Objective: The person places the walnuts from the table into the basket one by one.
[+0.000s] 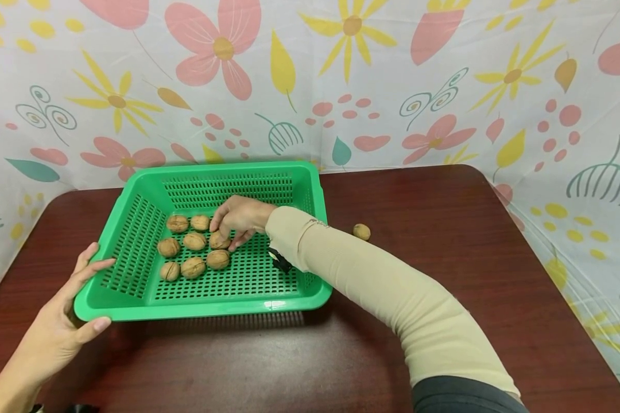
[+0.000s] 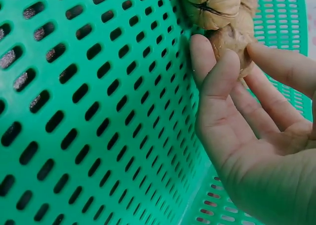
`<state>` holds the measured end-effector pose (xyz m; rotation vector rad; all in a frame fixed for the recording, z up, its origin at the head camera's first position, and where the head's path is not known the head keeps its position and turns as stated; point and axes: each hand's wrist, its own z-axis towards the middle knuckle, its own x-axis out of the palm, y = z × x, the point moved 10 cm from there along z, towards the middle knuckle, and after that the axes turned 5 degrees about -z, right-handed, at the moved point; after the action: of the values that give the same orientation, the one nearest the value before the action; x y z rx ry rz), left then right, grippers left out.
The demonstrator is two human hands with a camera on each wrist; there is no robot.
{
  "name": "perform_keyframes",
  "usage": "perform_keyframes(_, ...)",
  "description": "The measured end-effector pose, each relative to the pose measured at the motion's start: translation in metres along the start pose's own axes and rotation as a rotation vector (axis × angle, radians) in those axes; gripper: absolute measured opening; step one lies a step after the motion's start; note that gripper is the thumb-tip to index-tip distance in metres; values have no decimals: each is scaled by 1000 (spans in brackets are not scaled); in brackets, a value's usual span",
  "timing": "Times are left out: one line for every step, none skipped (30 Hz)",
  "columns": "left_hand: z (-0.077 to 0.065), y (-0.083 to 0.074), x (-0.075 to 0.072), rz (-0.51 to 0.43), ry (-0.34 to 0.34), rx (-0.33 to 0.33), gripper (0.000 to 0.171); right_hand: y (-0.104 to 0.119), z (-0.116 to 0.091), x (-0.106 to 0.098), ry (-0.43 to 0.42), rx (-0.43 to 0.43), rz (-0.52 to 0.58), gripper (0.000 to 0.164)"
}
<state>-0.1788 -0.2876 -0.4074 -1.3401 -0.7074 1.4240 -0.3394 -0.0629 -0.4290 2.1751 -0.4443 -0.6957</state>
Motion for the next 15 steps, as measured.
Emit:
perform_keyframes(0,0,0,-1,0,1,86,0,0,0,-1,-1,0,32)
perform_keyframes(0,0,0,-3,0,1,86,1,0,0,-1,-1,1,32)
perform_keyframes(0,0,0,-4,0,2,86,1,0,0,-3,-2,1,32)
perform_keyframes(0,0,0,-4,0,2,86,2,-1,-1,-6,-1,1,33)
perform_keyframes(0,0,0,-5,0,2,86,2,-1,-2,-8,-2,1,33)
perform_keyframes(0,0,0,-5,0,2,86,2,-2,-3,-12,-2,2,34)
perform_keyframes(0,0,-1,-5,-1,3,86,3,-2,-4,-17,-3,2,34)
perform_keyframes(0,0,-1,1,-3,1,86,4,-3,-6,-21,-5,2,34)
perform_keyframes(0,0,-1,1,-3,1,87,4,-5,-7,-24,-5,5,34)
perform_keyframes(0,0,-1,1,-2,2,87,5,-6,-9,-28,-6,12,35)
perform_keyframes(0,0,-1,1,-3,3,86,6,-8,-11,-32,-9,20,35)
perform_keyframes(0,0,-1,0,-3,5,86,7,-9,-13,-36,-11,30,35)
perform_keyframes(0,0,-1,0,-2,5,86,8,-12,-14,-38,-16,37,36)
perform_keyframes(0,0,-1,0,-2,5,86,9,-14,-16,-40,-18,47,36)
perform_keyframes(0,0,0,-4,-1,4,85,11,-16,-18,-43,-22,55,37)
